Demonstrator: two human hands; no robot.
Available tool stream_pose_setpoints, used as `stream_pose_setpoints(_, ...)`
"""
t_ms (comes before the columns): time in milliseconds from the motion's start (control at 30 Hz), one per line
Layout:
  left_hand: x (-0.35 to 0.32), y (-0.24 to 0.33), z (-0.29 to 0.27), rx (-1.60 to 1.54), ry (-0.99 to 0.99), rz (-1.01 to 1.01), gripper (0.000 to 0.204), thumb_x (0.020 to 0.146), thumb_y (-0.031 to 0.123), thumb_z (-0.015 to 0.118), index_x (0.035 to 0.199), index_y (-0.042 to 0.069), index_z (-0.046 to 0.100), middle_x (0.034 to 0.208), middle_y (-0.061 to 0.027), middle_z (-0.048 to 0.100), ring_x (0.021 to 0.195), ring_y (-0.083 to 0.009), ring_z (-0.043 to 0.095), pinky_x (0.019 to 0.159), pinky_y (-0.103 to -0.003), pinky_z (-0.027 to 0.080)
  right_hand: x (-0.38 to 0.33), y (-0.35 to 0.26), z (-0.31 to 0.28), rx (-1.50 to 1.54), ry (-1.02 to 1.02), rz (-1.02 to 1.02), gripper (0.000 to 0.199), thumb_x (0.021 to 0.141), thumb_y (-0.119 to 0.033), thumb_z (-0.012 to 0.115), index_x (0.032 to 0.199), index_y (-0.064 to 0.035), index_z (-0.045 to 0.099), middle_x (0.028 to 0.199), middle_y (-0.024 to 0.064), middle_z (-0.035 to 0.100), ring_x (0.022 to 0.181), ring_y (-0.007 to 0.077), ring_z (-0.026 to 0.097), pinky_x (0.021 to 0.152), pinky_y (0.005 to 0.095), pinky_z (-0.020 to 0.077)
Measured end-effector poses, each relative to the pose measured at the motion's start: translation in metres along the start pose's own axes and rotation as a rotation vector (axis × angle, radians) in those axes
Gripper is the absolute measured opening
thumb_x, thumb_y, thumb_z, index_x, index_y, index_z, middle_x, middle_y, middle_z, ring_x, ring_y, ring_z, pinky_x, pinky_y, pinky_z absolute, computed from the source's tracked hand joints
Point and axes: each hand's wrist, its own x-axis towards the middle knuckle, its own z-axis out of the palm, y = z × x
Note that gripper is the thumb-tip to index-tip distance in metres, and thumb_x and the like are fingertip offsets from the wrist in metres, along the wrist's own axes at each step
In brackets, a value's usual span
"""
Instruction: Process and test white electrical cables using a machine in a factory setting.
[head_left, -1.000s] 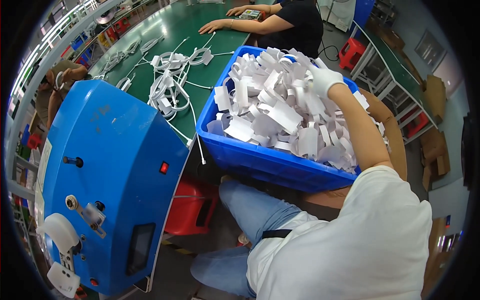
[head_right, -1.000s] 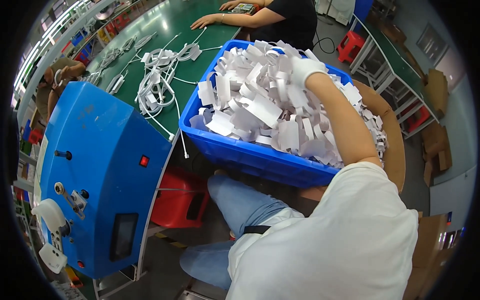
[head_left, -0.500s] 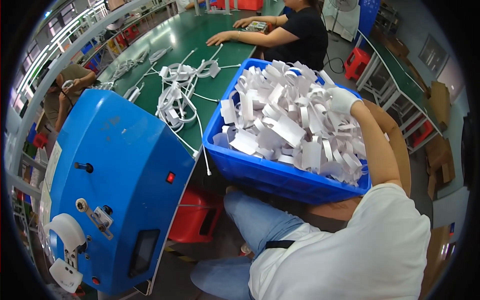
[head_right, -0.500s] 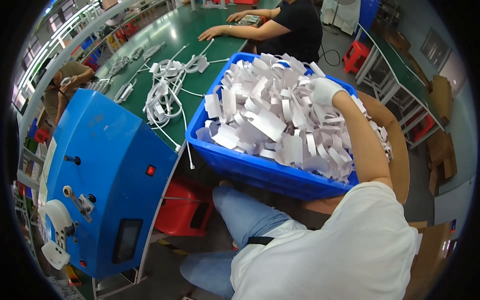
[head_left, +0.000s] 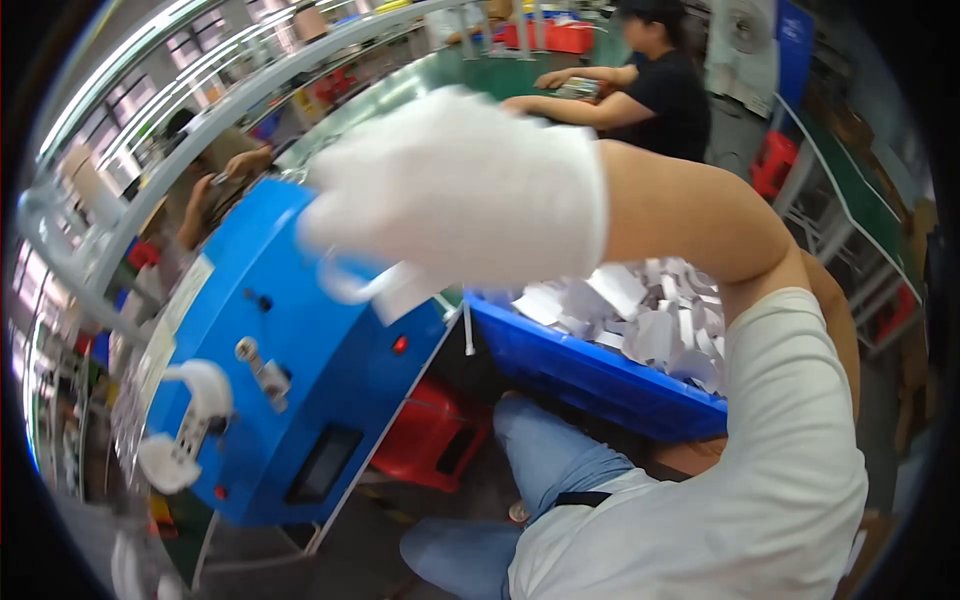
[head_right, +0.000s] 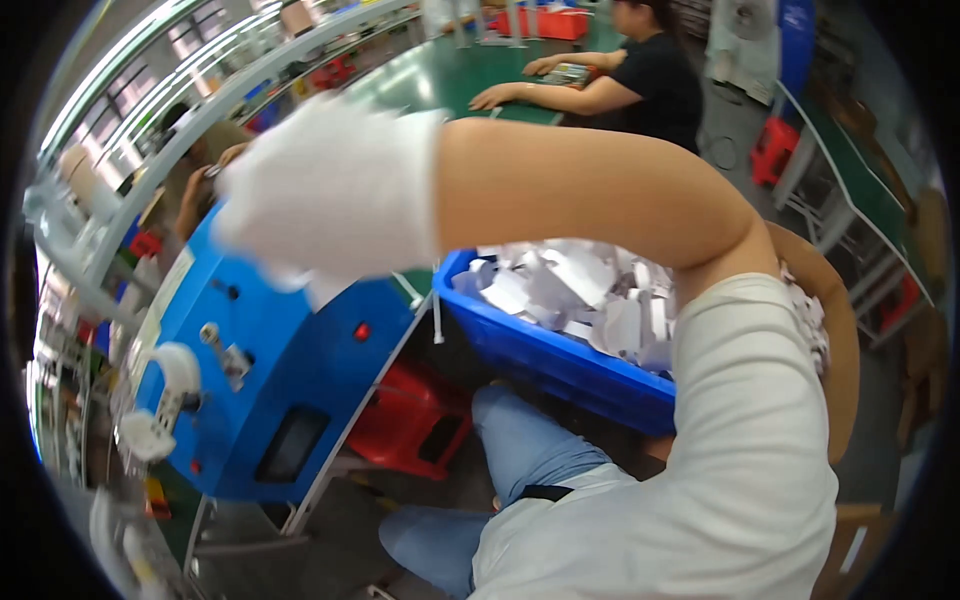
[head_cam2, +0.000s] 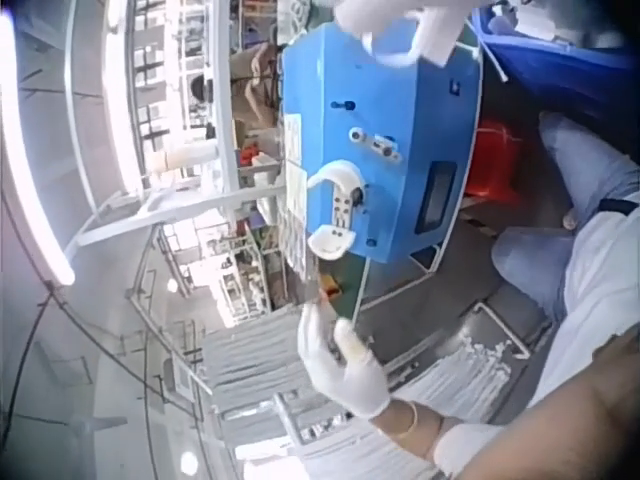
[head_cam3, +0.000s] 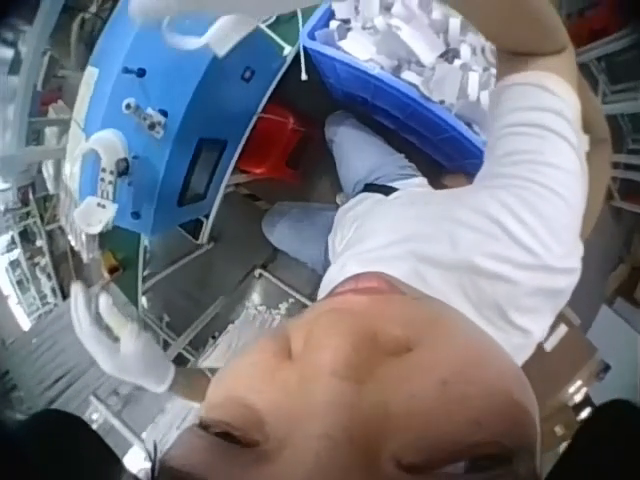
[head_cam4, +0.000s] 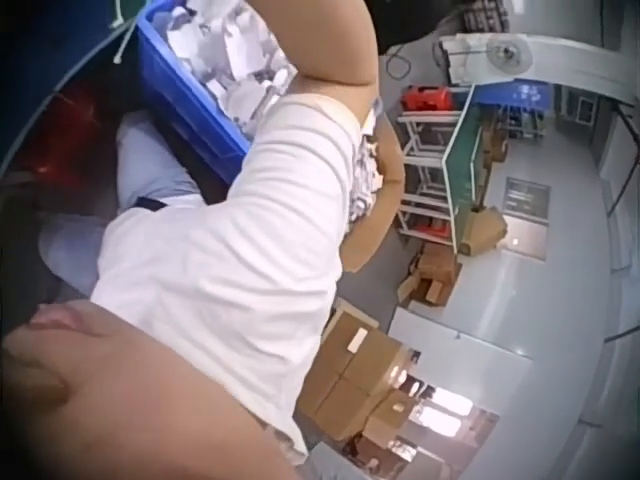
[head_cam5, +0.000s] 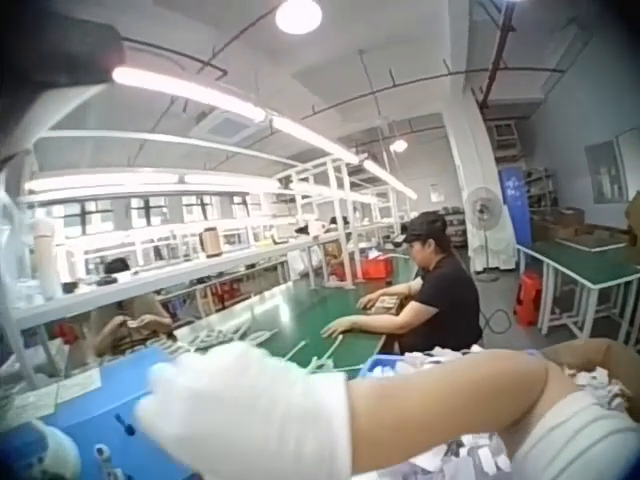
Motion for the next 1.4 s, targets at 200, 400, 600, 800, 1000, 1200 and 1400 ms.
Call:
stream_pose_setpoints(200, 0.064, 0.049, 0.107, -0.872, 0.262, -0.311, 0.046, 0.085, 0.003, 0.063, 0.129, -0.002, 0.049, 0.106, -0.0088, 0.063, 0.087, -0.0125, 0.059, 0.076, -0.024, 0.049, 0.088, -0.042, 0.038, 0.387, 0.447, -0.326, 0.028, 0.066, -0.021, 0.074, 0.09, -0.0108, 0.065, 0.092, 0.0068, 0.059, 0.09, 0.0259, 0.063, 0.069, 0.0387, 0.0535)
stream_pose_setpoints(400, 0.061, -0.016, 0.112, -0.646, 0.507, -0.405, 0.018, 0.085, 0.0, 0.06, 0.102, -0.002, 0.066, 0.084, -0.0078, 0.067, 0.071, -0.0083, 0.059, 0.065, -0.022, 0.049, 0.148, -0.05, 0.08, 0.495, 0.775, -0.292, 0.028, 0.077, -0.013, 0.072, 0.104, -0.0119, 0.064, 0.097, 0.0094, 0.06, 0.09, 0.0272, 0.06, 0.078, 0.0333, 0.0511)
stream_pose_setpoints(600, 0.054, -0.044, 0.125, -0.624, 0.52, -0.465, 0.016, 0.086, 0.001, 0.06, 0.1, -0.002, 0.067, 0.085, -0.0075, 0.068, 0.066, -0.0078, 0.059, 0.058, -0.023, 0.05, 0.135, -0.068, 0.115, 0.967, 0.584, 0.147, 0.043, 0.081, -0.004, 0.067, 0.122, -0.0064, 0.055, 0.105, 0.0104, 0.061, 0.1, 0.0213, 0.059, 0.09, 0.0308, 0.047)
stream_pose_setpoints(800, 0.052, -0.05, 0.138, -0.769, 0.54, -0.563, 0.016, 0.088, 0.002, 0.059, 0.102, -0.002, 0.066, 0.088, -0.0062, 0.066, 0.061, -0.007, 0.057, 0.049, -0.022, 0.047, 0.13, -0.083, 0.12, 1.242, 0.479, 0.326, 0.026, 0.088, -0.009, 0.063, 0.113, -0.0031, 0.059, 0.097, 0.0064, 0.063, 0.094, 0.0147, 0.059, 0.088, 0.0279, 0.0468)
stream_pose_setpoints(1000, 0.037, -0.049, 0.153, -0.941, 0.46, -0.615, 0.023, 0.092, 0.006, 0.057, 0.113, -0.003, 0.062, 0.104, -0.0079, 0.065, 0.081, -0.0087, 0.059, 0.07, -0.022, 0.049, 0.124, -0.083, 0.123, 1.488, 0.364, 0.396, 0.016, 0.089, -0.008, 0.061, 0.103, -0.0014, 0.061, 0.091, 0.0048, 0.063, 0.087, 0.0109, 0.057, 0.081, 0.0245, 0.0466)
stream_pose_setpoints(1200, 0.033, -0.039, 0.164, -0.834, 0.62, -0.506, 0.028, 0.097, 0.014, 0.05, 0.115, -0.005, 0.059, 0.113, -0.0134, 0.063, 0.103, -0.016, 0.056, 0.093, -0.028, 0.042, 0.116, -0.085, 0.12, 1.552, 0.222, 0.444, 0.02, 0.093, -0.015, 0.058, 0.106, -0.0004, 0.061, 0.093, 0.0052, 0.062, 0.088, 0.011, 0.056, 0.081, 0.0239, 0.0451)
stream_pose_setpoints(1400, 0.017, -0.04, 0.183, -0.832, 0.673, -0.523, 0.026, 0.094, 0.015, 0.054, 0.11, -0.004, 0.062, 0.097, -0.0136, 0.068, 0.088, -0.0203, 0.064, 0.083, -0.031, 0.049, 0.124, -0.088, 0.127, 1.3, 0.223, 0.319, 0.025, 0.093, -0.019, 0.055, 0.108, 0.0007, 0.058, 0.096, 0.0057, 0.061, 0.089, 0.0123, 0.055, 0.082, 0.0257, 0.0439)
